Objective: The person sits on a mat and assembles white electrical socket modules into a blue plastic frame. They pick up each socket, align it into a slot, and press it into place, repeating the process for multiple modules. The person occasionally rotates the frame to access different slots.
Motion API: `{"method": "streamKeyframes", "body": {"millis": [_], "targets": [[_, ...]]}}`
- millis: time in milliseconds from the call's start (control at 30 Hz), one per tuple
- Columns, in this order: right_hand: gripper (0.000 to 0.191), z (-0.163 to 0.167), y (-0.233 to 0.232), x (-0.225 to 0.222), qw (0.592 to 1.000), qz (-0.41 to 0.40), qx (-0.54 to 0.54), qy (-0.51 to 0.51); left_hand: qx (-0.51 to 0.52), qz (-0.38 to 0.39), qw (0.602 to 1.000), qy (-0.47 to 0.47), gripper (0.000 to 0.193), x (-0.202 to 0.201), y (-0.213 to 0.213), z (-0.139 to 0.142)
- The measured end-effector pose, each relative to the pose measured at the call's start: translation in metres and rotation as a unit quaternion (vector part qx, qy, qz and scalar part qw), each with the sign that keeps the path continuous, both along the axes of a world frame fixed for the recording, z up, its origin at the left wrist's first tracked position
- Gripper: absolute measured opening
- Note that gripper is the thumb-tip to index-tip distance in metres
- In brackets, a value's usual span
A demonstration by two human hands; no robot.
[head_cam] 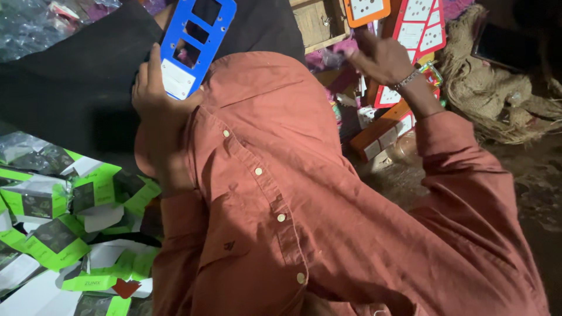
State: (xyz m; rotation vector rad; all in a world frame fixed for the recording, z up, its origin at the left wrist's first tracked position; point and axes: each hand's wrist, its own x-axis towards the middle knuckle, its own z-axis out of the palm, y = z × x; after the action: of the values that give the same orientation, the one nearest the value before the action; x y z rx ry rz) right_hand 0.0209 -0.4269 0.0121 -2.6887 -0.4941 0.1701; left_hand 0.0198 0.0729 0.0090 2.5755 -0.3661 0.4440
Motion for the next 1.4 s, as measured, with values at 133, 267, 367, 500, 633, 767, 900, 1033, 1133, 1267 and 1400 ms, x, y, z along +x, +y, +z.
{"method": "streamKeyframes", "body": {"millis": [133, 267, 367, 500, 633, 767, 900, 1033, 1133, 1267, 1400], "targets": [[0.061, 0.000, -0.004, -0.015, 0.912, 0.051, -0.342, 0.219, 0.010, 0.007, 1.000, 0.002, 0.086, -0.001, 0.001, 0.000], [0.068, -0.034, -0.007, -0.066, 0.902, 0.182, -0.324, 0.219, -0.020, -0.016, 1.000, 0.010, 0.095, 0.005, 0.002, 0.000], [0.031, -0.076, 0.001, -0.096, 0.887, 0.099, -0.386, 0.234, -0.054, -0.019, 0.998, 0.024, 0.097, 0.004, 0.002, 0.002], [0.030, -0.101, -0.010, -0.123, 0.910, 0.040, -0.359, 0.204, -0.039, -0.002, 0.999, 0.034, 0.104, 0.001, 0.001, 0.007], [0.044, -0.103, -0.023, -0.130, 0.935, 0.065, -0.337, 0.089, -0.050, 0.023, 0.998, 0.039, 0.102, 0.003, -0.006, 0.011], [0.036, -0.103, -0.016, -0.128, 0.916, 0.064, -0.357, 0.171, -0.054, 0.032, 0.996, 0.061, 0.103, 0.003, -0.008, 0.014], [0.030, -0.084, -0.007, -0.111, 0.943, 0.040, -0.276, 0.183, -0.048, 0.039, 0.997, 0.046, 0.101, 0.003, -0.007, 0.014], [0.031, -0.046, 0.007, -0.060, 0.954, 0.038, -0.190, 0.227, -0.054, 0.029, 0.996, 0.062, 0.105, 0.003, -0.007, 0.014], [0.048, 0.000, 0.005, -0.001, 0.961, 0.094, 0.086, 0.247, -0.053, 0.034, 0.997, 0.045, 0.103, 0.002, -0.007, 0.015], [0.025, 0.054, 0.012, 0.031, 0.758, -0.038, 0.578, 0.299, -0.058, 0.012, 0.998, 0.036, 0.104, -0.001, -0.007, 0.017], [0.040, 0.072, 0.060, 0.043, 0.673, -0.087, 0.699, 0.226, -0.058, -0.005, 0.998, 0.023, 0.095, -0.002, -0.007, 0.021]]}}
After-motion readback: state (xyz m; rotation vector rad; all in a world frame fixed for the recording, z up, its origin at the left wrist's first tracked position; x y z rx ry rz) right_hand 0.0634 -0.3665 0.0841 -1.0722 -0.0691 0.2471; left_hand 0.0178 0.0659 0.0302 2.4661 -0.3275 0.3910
